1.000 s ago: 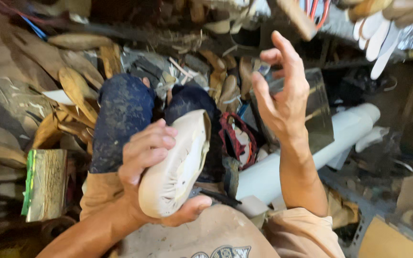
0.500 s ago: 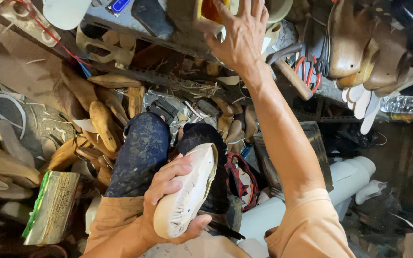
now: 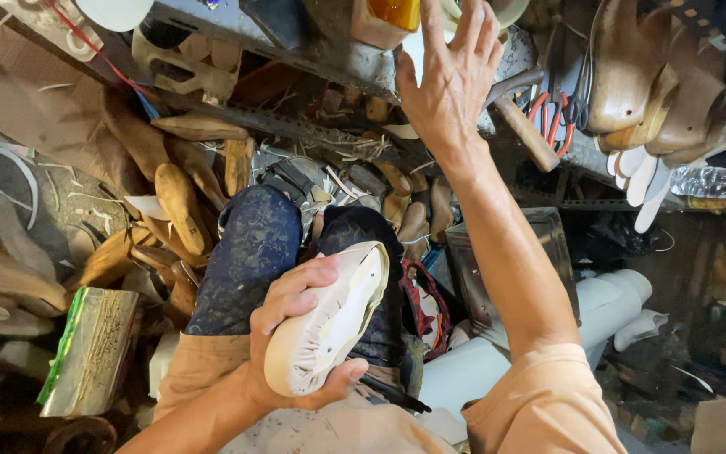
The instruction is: The person uses pliers to pull and remove staples from the sole of a beige slip-on shoe. They then use a hammer to tap the shoe and a knife to scrape the sole, repeatedly turning the shoe to work on different areas.
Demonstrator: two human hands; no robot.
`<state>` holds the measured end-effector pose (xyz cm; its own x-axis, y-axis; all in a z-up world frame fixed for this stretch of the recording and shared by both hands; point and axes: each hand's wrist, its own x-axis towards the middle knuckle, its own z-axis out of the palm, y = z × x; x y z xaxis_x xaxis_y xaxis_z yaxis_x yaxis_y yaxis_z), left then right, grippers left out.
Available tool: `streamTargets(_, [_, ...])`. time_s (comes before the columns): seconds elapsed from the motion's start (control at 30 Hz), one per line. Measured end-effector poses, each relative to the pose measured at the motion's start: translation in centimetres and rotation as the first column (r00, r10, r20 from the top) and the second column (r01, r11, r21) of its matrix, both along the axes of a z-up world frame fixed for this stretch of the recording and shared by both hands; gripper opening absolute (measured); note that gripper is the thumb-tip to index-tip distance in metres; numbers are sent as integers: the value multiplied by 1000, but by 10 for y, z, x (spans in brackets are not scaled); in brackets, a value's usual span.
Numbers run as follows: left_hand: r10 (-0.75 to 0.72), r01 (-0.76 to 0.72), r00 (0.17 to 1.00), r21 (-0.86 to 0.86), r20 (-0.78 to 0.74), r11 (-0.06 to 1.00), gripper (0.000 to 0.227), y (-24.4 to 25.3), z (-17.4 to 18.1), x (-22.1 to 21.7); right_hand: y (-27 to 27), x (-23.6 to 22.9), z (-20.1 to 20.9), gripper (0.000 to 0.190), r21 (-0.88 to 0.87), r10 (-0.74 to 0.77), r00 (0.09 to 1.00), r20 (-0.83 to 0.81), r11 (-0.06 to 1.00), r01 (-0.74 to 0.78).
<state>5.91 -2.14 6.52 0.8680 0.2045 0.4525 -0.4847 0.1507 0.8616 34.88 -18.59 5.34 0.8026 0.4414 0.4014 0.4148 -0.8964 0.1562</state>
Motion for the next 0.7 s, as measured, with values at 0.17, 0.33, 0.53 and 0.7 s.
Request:
streamTargets(0.17, [24,-24,1000,-41,14,999,66,-2,2,2,-9,-12,-20,59,41,35,999,-18,999,-34])
streamTargets(0.33, [18,-17,1000,-71,15,997,66,-5,2,5,-7,-18,-20,74,-41,14,999,-34,999,-15])
streamTargets(0.53, [32,-32,999,-68,-9,997,66,-4,7,12,-27,-53,2,36,157,162,987,-18,975,-158])
streamTargets(0.7, [3,-7,998,-48,-65,999,68,0,12,19,-54,-161,43,22,619,432,860,-273,763,-186])
